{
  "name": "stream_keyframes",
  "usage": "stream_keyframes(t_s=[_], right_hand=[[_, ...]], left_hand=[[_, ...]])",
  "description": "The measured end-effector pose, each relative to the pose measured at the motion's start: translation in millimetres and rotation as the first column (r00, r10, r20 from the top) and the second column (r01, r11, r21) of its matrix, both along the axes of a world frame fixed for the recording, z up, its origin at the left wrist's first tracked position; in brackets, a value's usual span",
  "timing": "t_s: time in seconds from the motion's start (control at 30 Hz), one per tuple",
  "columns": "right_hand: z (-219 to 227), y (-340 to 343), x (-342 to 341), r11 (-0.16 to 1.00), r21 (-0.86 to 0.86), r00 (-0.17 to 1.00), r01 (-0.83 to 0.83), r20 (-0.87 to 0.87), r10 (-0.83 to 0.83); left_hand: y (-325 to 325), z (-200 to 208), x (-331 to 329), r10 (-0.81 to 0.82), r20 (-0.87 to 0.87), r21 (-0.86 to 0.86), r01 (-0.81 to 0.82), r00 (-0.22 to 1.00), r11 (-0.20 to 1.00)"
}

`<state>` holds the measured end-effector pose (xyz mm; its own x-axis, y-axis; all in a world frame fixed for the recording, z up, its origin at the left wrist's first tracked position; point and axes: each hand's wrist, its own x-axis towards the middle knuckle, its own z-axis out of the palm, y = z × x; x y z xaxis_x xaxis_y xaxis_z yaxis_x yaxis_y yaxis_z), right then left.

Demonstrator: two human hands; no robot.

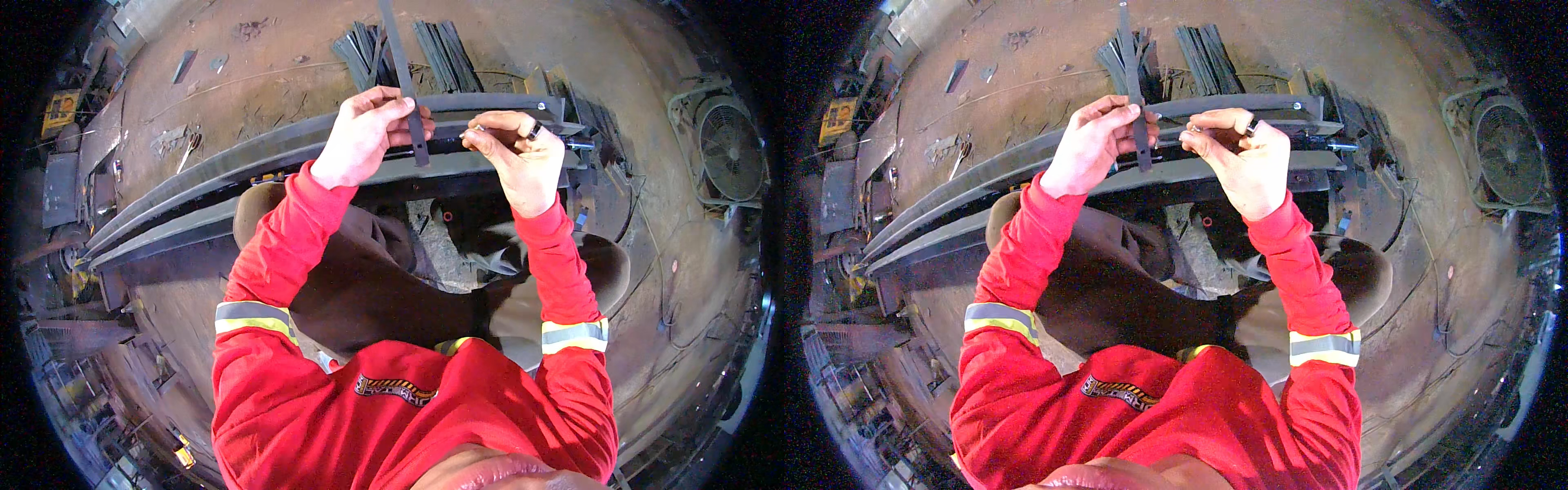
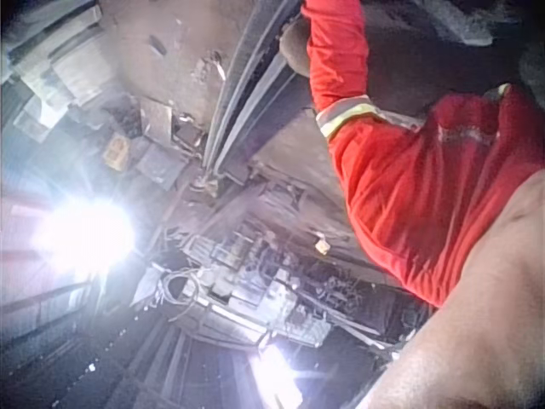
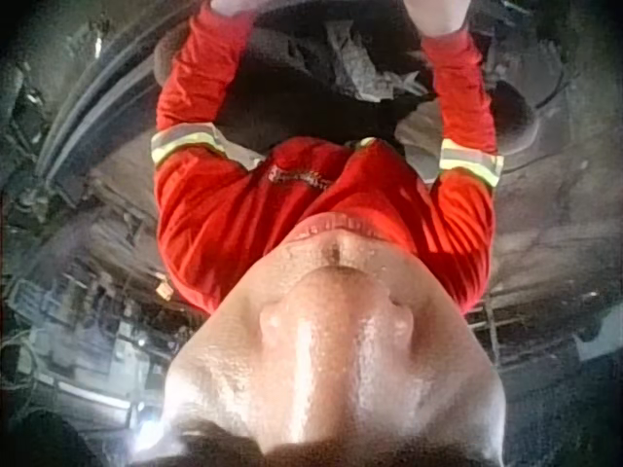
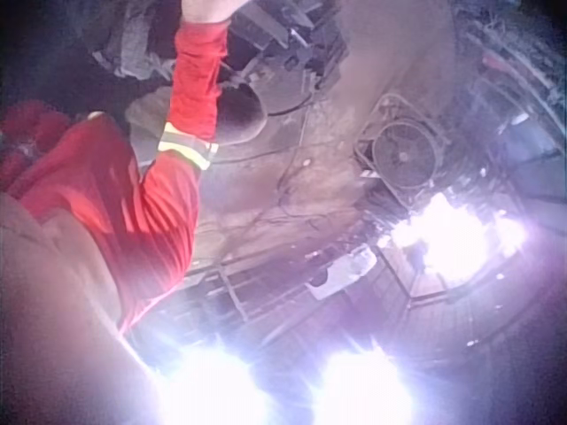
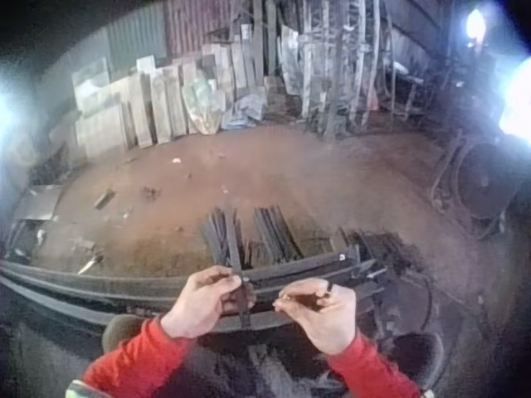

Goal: The person sits on the floor and assembles a metal frame structure by hand. They align metal bars, insert fasteners, and use a screwdriver to tighten the components together.

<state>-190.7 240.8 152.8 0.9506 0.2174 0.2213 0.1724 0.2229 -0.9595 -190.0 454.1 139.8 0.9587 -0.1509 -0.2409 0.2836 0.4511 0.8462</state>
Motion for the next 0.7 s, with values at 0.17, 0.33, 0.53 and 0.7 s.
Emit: stream_keyframes(t_s=[0.17, 0.33, 0.53, 0.7], right_hand=[[-7.3, 11.2, -5.1, 0.997, -0.078, 0.996, -0.007, 0.093, 0.014], [-4.3, 22.0, -13.3, 0.966, -0.256, 0.983, 0.041, 0.181, 0.006], [-11.9, 23.3, -9.9, 0.912, -0.361, 0.835, 0.193, 0.549, 0.040], [-10.7, 24.3, -10.9, 0.907, -0.368, 0.792, 0.204, 0.606, 0.068]], left_hand=[[1.8, -3.4, 2.2, 0.004, 0.007, -0.018, -0.004, 1.000, 1.000], [-4.4, 4.9, -2.6, 0.017, 0.053, 0.034, -0.019, 0.998, 0.999], [-9.1, 3.3, -5.6, 0.030, 0.054, 0.084, -0.035, 0.998, 0.996], [-10.5, 2.9, -8.1, 0.024, 0.054, 0.116, -0.030, 0.998, 0.993]])
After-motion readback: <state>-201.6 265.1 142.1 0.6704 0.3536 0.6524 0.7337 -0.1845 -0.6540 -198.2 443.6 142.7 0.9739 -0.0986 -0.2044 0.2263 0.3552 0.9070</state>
